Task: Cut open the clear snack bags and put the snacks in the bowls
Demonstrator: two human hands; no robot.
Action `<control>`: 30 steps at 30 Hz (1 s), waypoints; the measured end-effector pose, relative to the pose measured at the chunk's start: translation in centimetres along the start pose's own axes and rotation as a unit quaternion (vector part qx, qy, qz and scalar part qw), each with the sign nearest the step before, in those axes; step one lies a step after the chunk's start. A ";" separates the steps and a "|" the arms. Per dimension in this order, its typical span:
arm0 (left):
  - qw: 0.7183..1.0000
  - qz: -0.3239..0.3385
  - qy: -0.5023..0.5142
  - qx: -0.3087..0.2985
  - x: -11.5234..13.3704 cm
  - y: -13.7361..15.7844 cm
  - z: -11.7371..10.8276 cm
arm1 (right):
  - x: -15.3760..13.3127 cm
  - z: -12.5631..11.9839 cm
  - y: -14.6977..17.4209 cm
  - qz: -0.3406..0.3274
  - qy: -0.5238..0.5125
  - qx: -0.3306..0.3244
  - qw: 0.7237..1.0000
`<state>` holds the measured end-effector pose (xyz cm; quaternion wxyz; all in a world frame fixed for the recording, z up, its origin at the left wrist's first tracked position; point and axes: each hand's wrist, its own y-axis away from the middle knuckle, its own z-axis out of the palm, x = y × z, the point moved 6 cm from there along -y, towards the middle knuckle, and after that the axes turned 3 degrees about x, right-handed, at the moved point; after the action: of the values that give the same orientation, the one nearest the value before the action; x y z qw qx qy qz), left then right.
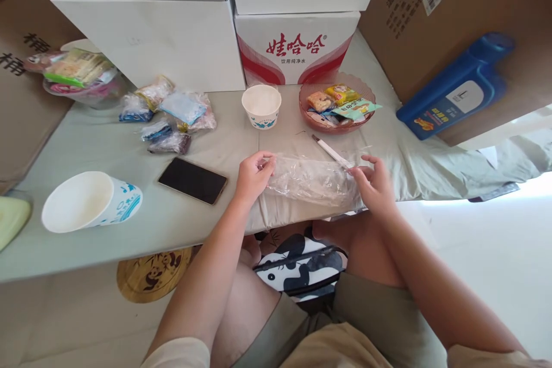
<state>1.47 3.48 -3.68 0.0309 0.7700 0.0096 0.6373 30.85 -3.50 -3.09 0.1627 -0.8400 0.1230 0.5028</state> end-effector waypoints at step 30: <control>0.977 0.202 -0.020 0.060 3.4 6.2 -4.6 | -4.3 -4.5 1.3 -0.204 -0.056 0.012 0.977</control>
<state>-2.60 -2.33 0.91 -0.1447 0.7689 -0.1087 0.6132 31.96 -6.31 2.48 0.2788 -0.8157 -0.0541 0.5040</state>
